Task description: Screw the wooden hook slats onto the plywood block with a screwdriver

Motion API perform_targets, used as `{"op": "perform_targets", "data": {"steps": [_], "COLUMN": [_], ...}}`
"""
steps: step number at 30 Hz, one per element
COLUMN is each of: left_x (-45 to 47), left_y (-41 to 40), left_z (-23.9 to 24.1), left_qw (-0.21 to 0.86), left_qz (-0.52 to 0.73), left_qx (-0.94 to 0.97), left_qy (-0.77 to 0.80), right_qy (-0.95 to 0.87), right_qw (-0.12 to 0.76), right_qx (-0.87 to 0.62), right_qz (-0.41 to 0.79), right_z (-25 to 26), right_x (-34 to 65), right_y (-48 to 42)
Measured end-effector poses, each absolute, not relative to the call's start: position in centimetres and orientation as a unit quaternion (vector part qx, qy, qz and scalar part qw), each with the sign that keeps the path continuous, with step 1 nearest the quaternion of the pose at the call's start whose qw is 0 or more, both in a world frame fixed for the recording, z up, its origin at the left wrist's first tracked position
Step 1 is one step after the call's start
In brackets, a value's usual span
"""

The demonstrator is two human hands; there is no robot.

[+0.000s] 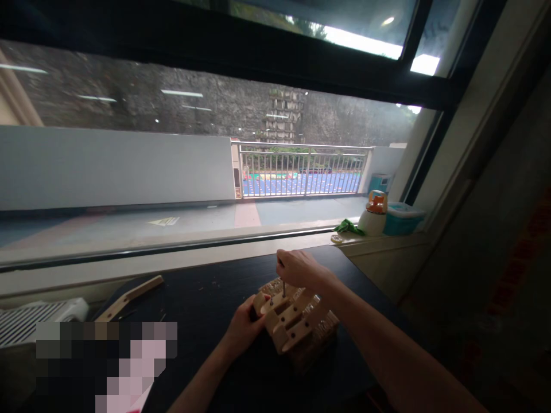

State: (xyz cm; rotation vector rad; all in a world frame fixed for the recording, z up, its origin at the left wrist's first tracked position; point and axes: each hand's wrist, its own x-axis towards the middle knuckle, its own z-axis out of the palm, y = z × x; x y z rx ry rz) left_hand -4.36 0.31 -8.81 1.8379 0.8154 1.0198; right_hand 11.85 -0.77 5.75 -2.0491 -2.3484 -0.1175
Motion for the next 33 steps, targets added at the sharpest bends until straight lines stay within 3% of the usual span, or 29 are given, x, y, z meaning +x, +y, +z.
{"op": "perform_targets", "data": {"steps": [13,26,33], "left_x": [-4.0,-4.0,-4.1], "left_y": [0.0,-0.4,-0.3], "left_z": [-8.2,-7.0,-7.2], "left_qw": [0.44,0.46,0.451], "left_qz": [0.367,0.332,0.343], "left_qx": [0.719,0.726,0.727], "left_qy": [0.394,0.39,0.388], "right_qy": [-0.814,-0.927,-0.905], "right_qw": [0.068,-0.152,-0.077], "right_qx": [-0.576,-0.342,-0.417], "right_qz": [-0.006,-0.016,0.033], "right_z": [5.1,8.5,7.8], "right_x": [15.4,14.8,15.3], "right_y": [0.4,1.3,1.7]}}
